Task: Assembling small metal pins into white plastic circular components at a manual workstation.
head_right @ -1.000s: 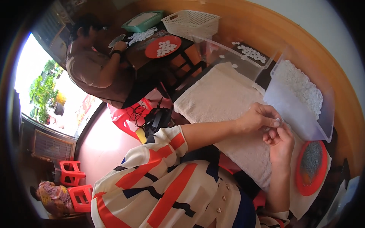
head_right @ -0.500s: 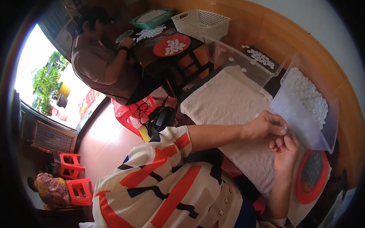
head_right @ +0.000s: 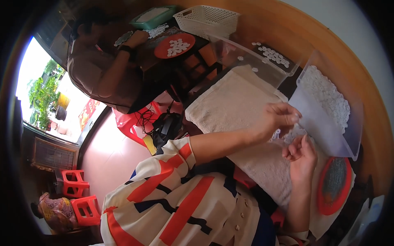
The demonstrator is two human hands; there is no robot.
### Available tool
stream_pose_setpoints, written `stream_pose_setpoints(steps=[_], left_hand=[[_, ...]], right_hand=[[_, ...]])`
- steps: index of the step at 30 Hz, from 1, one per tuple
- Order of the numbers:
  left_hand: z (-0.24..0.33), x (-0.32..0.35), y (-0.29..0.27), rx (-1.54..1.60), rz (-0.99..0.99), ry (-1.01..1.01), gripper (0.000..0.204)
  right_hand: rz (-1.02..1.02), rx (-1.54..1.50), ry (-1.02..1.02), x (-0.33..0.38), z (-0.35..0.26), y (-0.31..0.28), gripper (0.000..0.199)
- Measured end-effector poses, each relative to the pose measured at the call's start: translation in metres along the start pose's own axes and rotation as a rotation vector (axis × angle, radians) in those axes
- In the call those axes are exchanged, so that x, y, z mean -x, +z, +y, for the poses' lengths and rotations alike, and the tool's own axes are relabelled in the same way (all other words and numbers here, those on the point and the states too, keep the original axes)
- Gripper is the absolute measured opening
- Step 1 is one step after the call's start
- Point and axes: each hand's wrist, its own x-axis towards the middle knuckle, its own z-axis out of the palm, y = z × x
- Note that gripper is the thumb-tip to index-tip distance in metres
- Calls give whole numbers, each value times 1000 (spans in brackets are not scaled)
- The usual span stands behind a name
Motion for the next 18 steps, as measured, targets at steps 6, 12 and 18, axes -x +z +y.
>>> stream_pose_setpoints(steps=[6, 12, 18], left_hand=[[76, 11, -49, 177, 185, 228, 19], [107, 18, -138, 578, -8, 144, 18], [115, 18, -132, 540, -14, 129, 19]], right_hand=[[37, 81, 2, -1, -5, -3, 33], [-97, 173, 96, 1, -4, -6, 31], [-172, 247, 124, 1, -3, -6, 27]])
